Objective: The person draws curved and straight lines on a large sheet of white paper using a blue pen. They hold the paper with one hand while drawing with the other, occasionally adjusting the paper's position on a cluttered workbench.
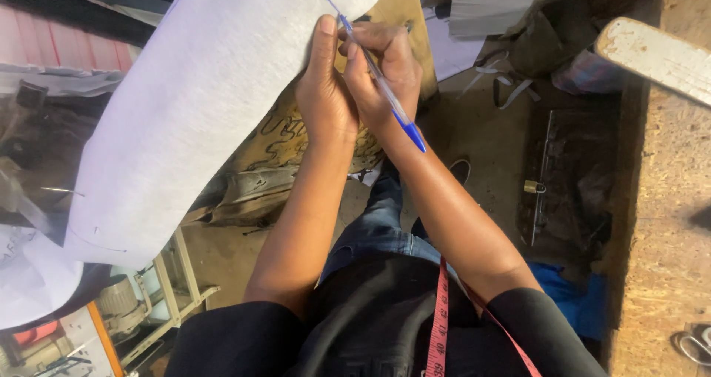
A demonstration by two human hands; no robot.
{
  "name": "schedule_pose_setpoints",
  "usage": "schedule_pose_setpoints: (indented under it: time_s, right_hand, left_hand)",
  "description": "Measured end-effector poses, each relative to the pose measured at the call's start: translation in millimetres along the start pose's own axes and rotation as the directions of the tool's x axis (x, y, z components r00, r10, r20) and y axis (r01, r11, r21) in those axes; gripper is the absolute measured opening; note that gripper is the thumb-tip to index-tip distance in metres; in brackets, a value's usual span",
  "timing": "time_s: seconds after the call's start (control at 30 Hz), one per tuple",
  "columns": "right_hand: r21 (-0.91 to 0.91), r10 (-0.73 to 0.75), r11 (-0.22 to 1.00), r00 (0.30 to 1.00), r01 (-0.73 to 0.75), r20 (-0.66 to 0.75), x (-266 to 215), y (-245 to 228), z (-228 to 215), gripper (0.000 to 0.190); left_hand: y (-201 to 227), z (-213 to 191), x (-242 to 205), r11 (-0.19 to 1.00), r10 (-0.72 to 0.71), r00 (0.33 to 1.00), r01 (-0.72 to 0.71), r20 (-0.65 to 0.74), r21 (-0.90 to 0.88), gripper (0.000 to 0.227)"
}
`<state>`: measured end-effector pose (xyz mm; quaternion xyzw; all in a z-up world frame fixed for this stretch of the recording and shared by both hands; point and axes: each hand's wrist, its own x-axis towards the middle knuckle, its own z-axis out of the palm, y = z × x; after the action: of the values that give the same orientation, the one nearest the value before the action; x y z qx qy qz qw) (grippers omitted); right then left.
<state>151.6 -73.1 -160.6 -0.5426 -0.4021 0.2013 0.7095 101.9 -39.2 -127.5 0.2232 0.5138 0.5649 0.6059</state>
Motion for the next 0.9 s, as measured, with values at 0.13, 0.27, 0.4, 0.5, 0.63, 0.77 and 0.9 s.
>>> schedule_pose_setpoints:
  time_s: [0.13, 0.27, 0.4, 0.5, 0.63, 0.77, 0.9]
  right_hand:
    - [-0.022, 0.031, 0.999, 0.999, -0.030, 0.012, -0.3, -1.8, -1.8, 0.011]
    - [-0.008, 0.057, 0.998, 0.998, -0.057, 0.000, 0.8, -5.2, -1.0, 0.015]
    - [-0.005, 0.005, 1.000, 1.000, -0.005, 0.010, 0.7, -0.9, -0.6, 0.011]
    - [-0.050, 0.057, 0.997, 0.998, -0.056, 0.015, 1.8, -3.7, -1.6, 0.011]
    - [-0.050, 0.044, 0.998, 0.999, -0.043, 0.008, 2.3, -3.5, -0.8, 0.011]
    - [0.016, 0.052, 0.998, 0.999, -0.053, 0.007, 1.8, -2.6, 0.6, 0.009]
    - [-0.015, 0.015, 1.000, 1.000, -0.015, 0.005, 0.9, 3.1, 0.9, 0.009]
  left_hand:
    - [7.1, 0.5, -7.7, 1.000, 0.004, 0.995, -0.005, 0.095, 0.011, 0.028]
    - [6.3, 0.8, -7.6, 1.000, -0.008, 0.997, 0.006, 0.077, 0.020, 0.029]
    - [5.5, 2.0, -5.6, 0.999, 0.005, 1.000, -0.007, 0.027, 0.046, 0.029]
    - [4.5, 1.4, -5.5, 1.000, -0.003, 1.000, 0.002, 0.031, 0.029, 0.028]
    - [3.0, 0.7, -4.1, 0.999, 0.010, 0.999, -0.012, 0.047, 0.033, 0.027]
    - [3.4, 0.6, -2.6, 0.999, 0.018, 0.997, -0.020, 0.079, 0.028, 0.028]
    - [3.2, -0.4, -0.8, 0.999, 0.021, 0.993, -0.016, 0.114, -0.040, 0.025]
